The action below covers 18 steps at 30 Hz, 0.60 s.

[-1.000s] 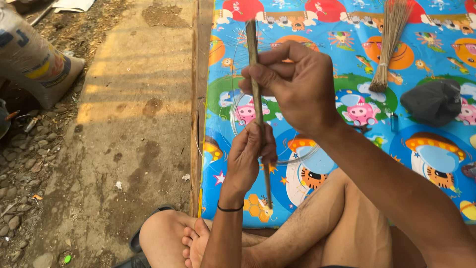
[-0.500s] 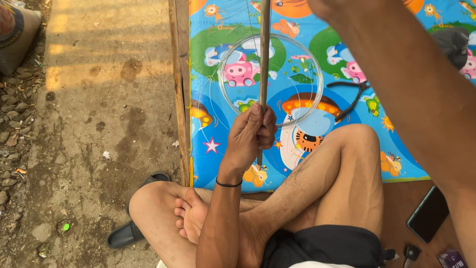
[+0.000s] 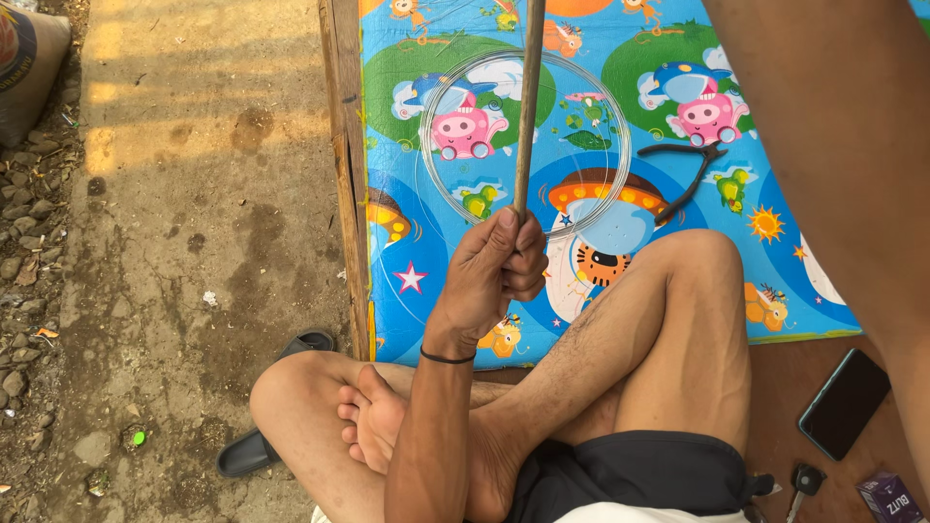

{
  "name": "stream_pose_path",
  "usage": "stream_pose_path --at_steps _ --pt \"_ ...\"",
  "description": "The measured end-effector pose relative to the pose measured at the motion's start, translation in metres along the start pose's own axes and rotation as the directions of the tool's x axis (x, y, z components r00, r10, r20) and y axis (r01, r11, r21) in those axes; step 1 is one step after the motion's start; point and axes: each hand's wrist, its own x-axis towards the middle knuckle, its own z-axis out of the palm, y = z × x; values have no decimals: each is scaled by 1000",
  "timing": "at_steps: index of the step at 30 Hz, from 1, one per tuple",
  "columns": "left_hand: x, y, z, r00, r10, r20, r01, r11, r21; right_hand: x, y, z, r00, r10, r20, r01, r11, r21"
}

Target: The person sits on a mat and manipulates thin metal wires, using pliers to cut and bend them. They also use a wooden stick to shape the wire into loops and secure connections.

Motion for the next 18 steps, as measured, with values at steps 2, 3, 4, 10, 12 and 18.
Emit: stream_pose_path --at_steps 2,3,4,10,12,18 --pt "0 0 0 1000 -2 -7 2 1000 25 -4 12 1 1000 2 0 -2 1000 -17" --pt "-1 1 0 1000 1 -25 0 999 54 -7 18 2 1000 6 2 -5 1000 -23" --pt "-1 0 -1 999 5 -42 -2 996 84 -10 25 4 1000 8 0 -8 1000 -30" --pt "4 -8 -4 980 39 -196 0 980 200 -44 76 12 998 60 -24 -61 995 -75" --pt "5 -12 -8 963 78 -259 -18 974 225 -59 93 17 995 92 -34 -95 991 -92" --pt "10 -13 -31 881 280 -381 -157 933 323 -62 169 22 944 304 -128 -325 923 -206"
